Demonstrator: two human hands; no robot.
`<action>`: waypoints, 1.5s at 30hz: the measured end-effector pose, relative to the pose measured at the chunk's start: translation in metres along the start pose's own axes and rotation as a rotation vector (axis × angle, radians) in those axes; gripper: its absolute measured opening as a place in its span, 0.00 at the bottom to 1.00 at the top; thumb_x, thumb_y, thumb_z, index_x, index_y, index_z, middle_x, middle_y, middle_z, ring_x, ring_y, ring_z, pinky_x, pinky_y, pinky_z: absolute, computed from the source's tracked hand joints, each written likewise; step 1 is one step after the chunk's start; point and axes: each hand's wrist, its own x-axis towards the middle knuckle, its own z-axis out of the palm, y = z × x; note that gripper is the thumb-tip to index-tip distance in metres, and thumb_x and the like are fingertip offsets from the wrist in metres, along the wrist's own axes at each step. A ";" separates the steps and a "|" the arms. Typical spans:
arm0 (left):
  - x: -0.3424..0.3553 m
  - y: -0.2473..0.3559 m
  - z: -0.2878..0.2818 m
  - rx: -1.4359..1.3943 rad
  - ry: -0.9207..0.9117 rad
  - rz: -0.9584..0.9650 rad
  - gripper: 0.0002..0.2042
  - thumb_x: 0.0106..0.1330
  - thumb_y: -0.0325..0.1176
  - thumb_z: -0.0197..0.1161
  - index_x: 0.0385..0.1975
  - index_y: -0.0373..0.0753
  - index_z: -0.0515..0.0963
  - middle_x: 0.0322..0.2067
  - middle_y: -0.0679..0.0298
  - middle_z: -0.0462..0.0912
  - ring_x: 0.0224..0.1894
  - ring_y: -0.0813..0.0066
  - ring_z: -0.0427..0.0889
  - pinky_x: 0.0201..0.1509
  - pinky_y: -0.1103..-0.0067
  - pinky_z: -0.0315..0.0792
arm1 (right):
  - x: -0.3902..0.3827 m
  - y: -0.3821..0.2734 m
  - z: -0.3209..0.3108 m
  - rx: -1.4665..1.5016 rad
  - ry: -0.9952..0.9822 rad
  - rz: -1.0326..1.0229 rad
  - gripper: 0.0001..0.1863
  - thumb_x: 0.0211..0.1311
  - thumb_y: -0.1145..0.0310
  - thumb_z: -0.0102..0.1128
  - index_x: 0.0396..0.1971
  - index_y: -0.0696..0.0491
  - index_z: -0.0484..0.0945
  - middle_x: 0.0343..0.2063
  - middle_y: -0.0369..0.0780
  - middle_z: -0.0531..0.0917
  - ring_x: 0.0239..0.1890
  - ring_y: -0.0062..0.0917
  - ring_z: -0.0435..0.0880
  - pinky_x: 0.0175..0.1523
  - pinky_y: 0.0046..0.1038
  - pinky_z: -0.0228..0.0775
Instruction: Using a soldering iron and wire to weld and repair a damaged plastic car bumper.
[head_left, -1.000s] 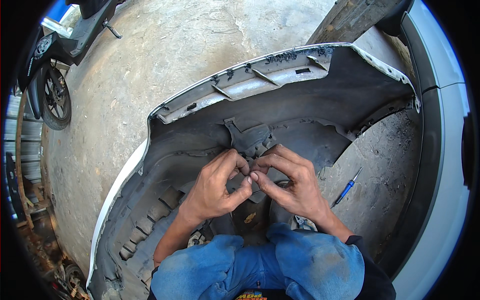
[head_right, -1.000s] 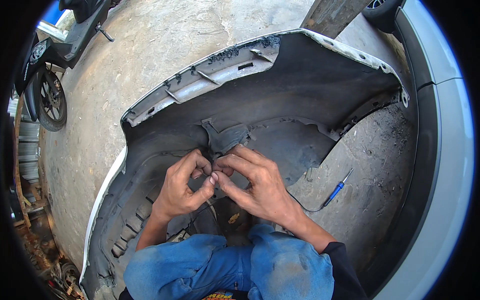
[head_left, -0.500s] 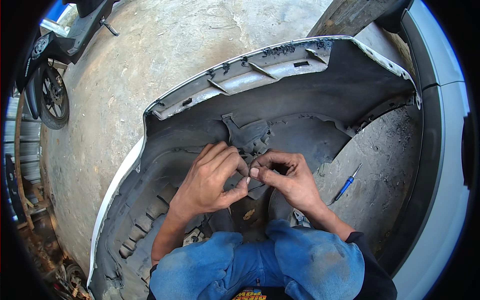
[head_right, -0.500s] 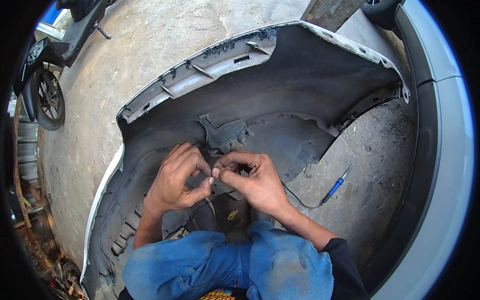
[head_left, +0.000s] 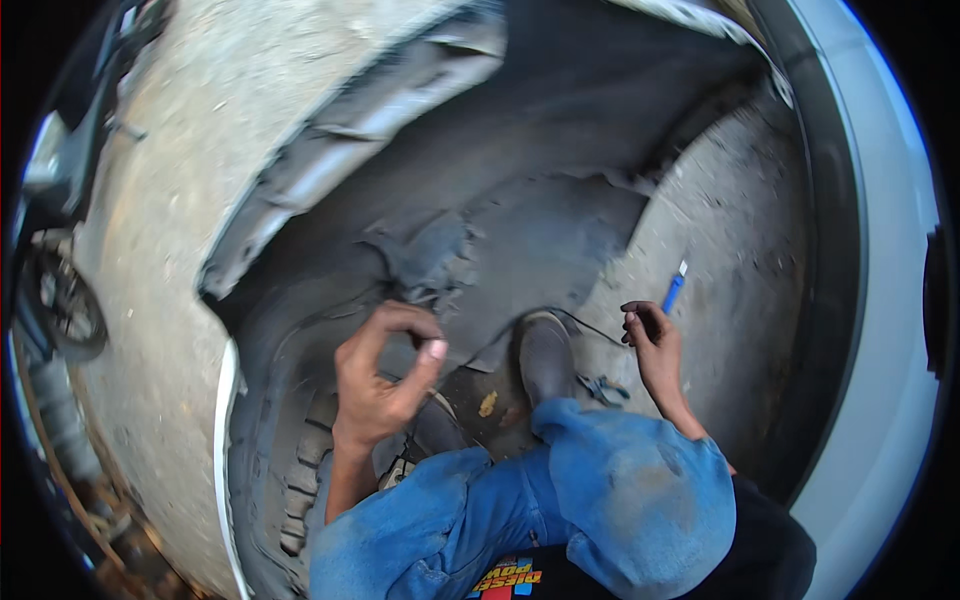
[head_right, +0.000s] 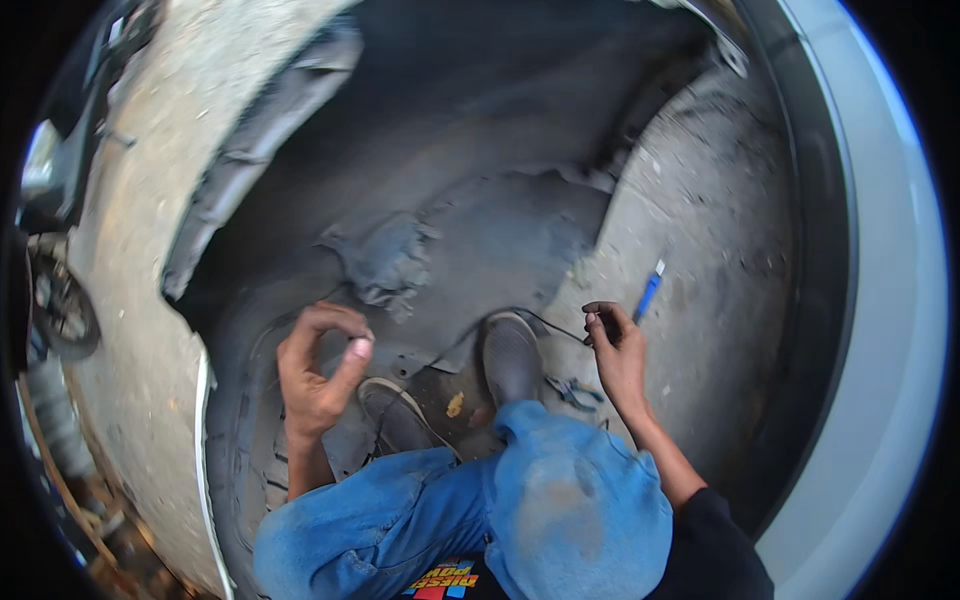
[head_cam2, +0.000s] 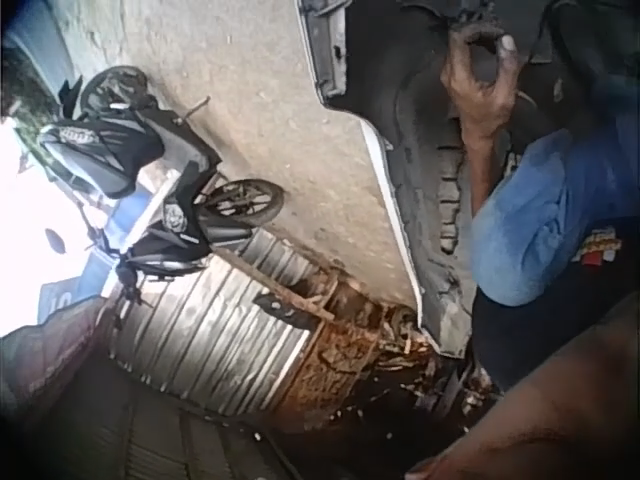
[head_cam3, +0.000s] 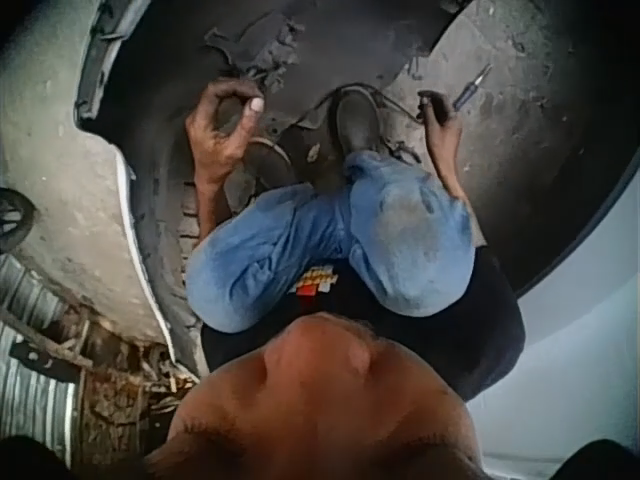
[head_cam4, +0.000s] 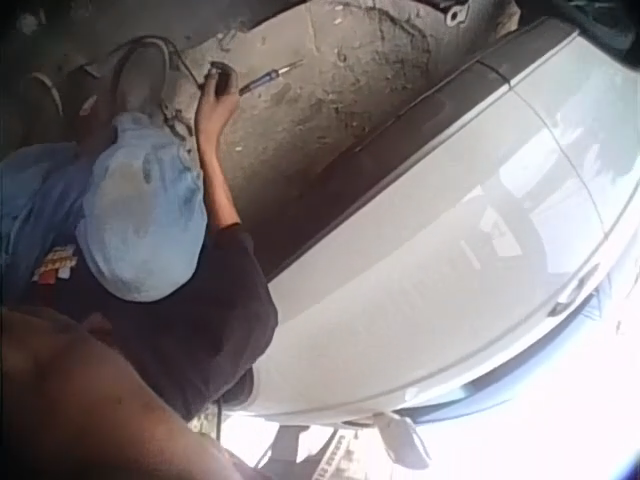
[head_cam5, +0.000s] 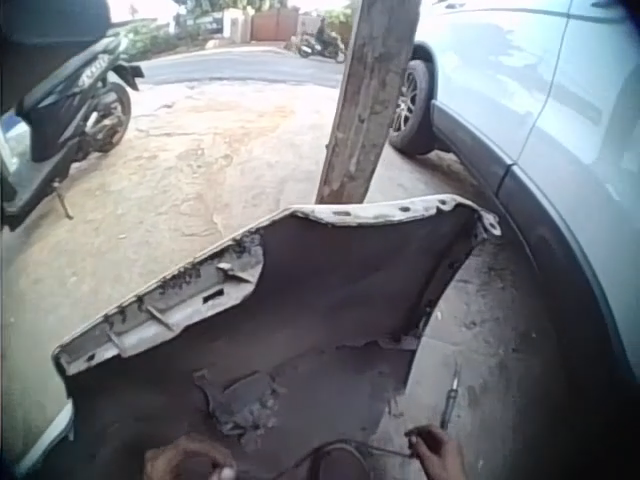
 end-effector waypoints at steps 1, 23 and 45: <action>-0.006 0.001 0.001 -0.035 0.023 -0.105 0.06 0.68 0.24 0.69 0.41 0.34 0.79 0.36 0.59 0.85 0.40 0.71 0.85 0.48 0.74 0.78 | -0.015 0.031 -0.011 -0.113 0.049 0.049 0.09 0.78 0.71 0.60 0.48 0.59 0.84 0.32 0.37 0.85 0.35 0.16 0.82 0.40 0.24 0.77; -0.011 -0.031 0.053 -0.180 -0.154 -0.460 0.08 0.74 0.29 0.70 0.47 0.32 0.82 0.41 0.58 0.91 0.47 0.73 0.90 0.50 0.76 0.82 | -0.064 0.228 -0.020 -0.868 -0.404 -0.078 0.32 0.65 0.47 0.67 0.60 0.53 0.73 0.55 0.57 0.76 0.59 0.57 0.76 0.62 0.52 0.71; -0.023 0.018 0.002 0.244 0.379 -0.067 0.08 0.68 0.24 0.75 0.39 0.32 0.81 0.34 0.54 0.92 0.39 0.67 0.94 0.45 0.75 0.85 | -0.010 -0.155 0.097 -0.072 -1.127 -0.139 0.34 0.81 0.58 0.59 0.80 0.54 0.63 0.65 0.47 0.83 0.70 0.36 0.79 0.76 0.39 0.67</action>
